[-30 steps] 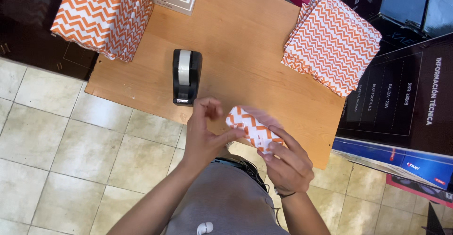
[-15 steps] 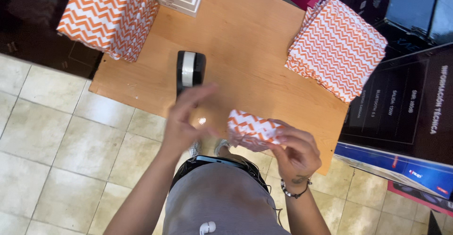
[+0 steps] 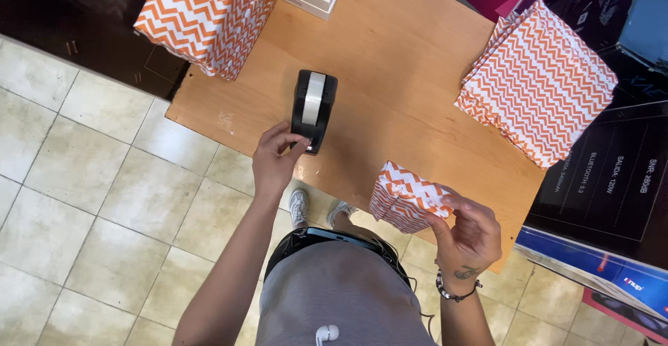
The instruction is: The person places a box into a paper bag, folds the top of the bag over multiple times, and secures it with tape using a dispenser.
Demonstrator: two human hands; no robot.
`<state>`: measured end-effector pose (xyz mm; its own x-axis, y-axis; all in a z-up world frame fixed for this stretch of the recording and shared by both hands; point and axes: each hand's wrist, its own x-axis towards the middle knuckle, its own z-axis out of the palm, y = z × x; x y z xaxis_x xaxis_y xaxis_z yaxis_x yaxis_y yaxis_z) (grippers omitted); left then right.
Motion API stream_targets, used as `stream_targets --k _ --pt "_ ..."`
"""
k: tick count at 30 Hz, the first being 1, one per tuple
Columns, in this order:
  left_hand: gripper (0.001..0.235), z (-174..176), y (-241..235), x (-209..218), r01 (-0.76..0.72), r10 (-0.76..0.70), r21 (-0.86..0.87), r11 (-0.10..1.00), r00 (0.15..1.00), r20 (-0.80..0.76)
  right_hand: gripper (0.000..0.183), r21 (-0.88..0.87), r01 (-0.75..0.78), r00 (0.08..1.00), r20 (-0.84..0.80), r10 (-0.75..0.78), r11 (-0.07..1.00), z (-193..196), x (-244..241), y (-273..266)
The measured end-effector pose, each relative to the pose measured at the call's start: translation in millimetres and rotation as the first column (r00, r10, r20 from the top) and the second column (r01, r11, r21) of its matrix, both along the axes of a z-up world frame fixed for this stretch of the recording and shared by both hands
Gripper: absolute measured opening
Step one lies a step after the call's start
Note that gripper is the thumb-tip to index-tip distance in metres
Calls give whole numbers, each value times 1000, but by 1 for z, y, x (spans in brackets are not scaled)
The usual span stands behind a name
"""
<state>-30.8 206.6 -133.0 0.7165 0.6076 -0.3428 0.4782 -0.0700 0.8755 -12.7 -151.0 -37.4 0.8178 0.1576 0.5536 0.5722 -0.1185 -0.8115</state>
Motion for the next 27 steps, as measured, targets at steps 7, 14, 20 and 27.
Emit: stream_targets --k 7,14,20,27 --pt "5 -11 -19 -20 -116 168 -243 963 964 205 57 -9 22 999 -27 -22 1000 -1 -1 -3" --pt "4 -47 -28 -30 -150 227 -250 957 921 317 54 -26 35 999 -18 -35 999 1 0 0" --pt "23 -26 -26 -24 -200 214 -88 976 954 210 50 -19 55 998 -10 -55 998 -2 -2 1" --pt "13 -56 -18 -35 -61 111 -171 983 947 302 51 -26 58 998 -14 -59 998 -3 -4 5"
